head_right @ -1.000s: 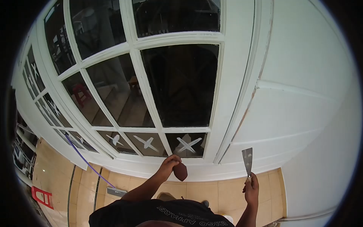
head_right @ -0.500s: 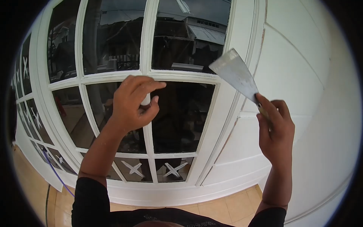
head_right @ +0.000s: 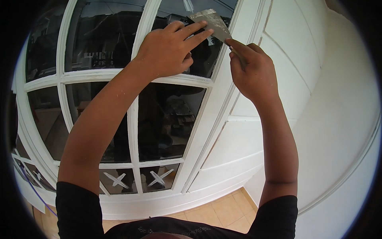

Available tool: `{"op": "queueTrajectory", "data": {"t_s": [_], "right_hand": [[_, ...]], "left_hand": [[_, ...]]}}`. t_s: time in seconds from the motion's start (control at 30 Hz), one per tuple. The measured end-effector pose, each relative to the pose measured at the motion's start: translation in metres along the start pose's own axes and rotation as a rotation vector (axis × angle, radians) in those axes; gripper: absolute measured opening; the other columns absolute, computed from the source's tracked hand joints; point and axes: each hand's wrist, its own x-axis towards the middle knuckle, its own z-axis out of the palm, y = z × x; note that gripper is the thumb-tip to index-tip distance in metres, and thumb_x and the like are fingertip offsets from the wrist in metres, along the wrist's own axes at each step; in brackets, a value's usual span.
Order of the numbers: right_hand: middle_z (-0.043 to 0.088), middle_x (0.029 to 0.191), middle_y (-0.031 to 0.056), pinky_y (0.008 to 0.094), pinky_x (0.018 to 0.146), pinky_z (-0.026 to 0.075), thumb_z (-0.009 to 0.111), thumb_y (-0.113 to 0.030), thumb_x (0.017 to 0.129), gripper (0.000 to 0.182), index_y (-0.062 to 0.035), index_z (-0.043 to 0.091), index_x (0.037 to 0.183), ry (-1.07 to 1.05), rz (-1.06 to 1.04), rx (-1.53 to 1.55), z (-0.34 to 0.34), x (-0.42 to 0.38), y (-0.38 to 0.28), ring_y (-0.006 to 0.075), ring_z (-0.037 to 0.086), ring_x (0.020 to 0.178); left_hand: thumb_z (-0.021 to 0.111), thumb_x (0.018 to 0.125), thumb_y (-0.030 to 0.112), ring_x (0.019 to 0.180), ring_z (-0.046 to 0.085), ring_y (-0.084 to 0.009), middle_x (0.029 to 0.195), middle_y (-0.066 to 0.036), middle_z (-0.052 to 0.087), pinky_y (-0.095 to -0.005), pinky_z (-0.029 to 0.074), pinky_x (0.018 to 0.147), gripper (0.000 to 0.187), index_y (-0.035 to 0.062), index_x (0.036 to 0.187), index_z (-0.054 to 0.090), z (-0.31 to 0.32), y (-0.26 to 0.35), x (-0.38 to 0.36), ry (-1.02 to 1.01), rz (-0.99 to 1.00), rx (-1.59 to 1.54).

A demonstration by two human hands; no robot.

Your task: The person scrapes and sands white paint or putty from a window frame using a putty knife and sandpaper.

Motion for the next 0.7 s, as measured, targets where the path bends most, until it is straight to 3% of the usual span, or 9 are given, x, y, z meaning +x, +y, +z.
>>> {"op": "queueTrajectory", "data": {"t_s": [0.23, 0.3, 0.43, 0.5, 0.7], "right_hand": [[0.076, 0.094, 0.0153, 0.0366, 0.072, 0.057, 0.064, -0.013, 0.095, 0.034, -0.0174, 0.075, 0.127, -0.061, 0.056, -0.053, -0.002, 0.003, -0.005, 0.0256, 0.070, 0.070], [0.076, 0.094, 0.0117, 0.0306, 0.066, 0.052, 0.063, -0.010, 0.100, 0.033, -0.0155, 0.074, 0.131, -0.019, 0.021, -0.060, 0.000, 0.004, -0.002, 0.0099, 0.059, 0.064], [0.076, 0.093, 0.0114, 0.0298, 0.065, 0.052, 0.063, -0.010, 0.100, 0.034, -0.0156, 0.073, 0.131, -0.033, 0.026, -0.056, -0.004, 0.005, -0.007, 0.0088, 0.058, 0.064], [0.075, 0.093, 0.0160, 0.0368, 0.072, 0.057, 0.064, -0.013, 0.096, 0.033, -0.0155, 0.075, 0.127, -0.100, 0.110, -0.100, -0.009, 0.003, -0.008, 0.0260, 0.071, 0.071], [0.076, 0.092, 0.0164, 0.0365, 0.070, 0.057, 0.064, -0.013, 0.096, 0.032, -0.0148, 0.075, 0.126, -0.034, 0.032, -0.067, -0.003, 0.008, -0.008, 0.0256, 0.070, 0.068]], "left_hand": [[0.073, 0.089, 0.030, 0.129, 0.059, -0.0245, 0.162, 0.004, 0.045, -0.0341, 0.062, 0.086, 0.080, 0.0341, 0.161, 0.037, 0.005, 0.004, -0.003, -0.076, -0.027, 0.043], [0.073, 0.089, 0.030, 0.128, 0.058, -0.0245, 0.163, 0.003, 0.044, -0.0336, 0.061, 0.086, 0.081, 0.0347, 0.161, 0.036, 0.007, 0.005, -0.003, -0.074, -0.057, 0.066], [0.073, 0.088, 0.030, 0.128, 0.058, -0.0244, 0.165, 0.003, 0.040, -0.0323, 0.061, 0.086, 0.084, 0.0351, 0.162, 0.033, 0.009, 0.009, -0.003, -0.080, -0.065, 0.114], [0.074, 0.088, 0.030, 0.128, 0.058, -0.0241, 0.165, 0.003, 0.040, -0.0318, 0.061, 0.086, 0.085, 0.0350, 0.162, 0.033, 0.009, 0.007, -0.004, -0.077, -0.060, 0.110], [0.078, 0.083, 0.029, 0.126, 0.059, -0.0239, 0.166, 0.002, 0.039, -0.0313, 0.061, 0.085, 0.092, 0.0313, 0.163, 0.033, 0.013, 0.007, -0.004, -0.046, -0.091, 0.070]]}}
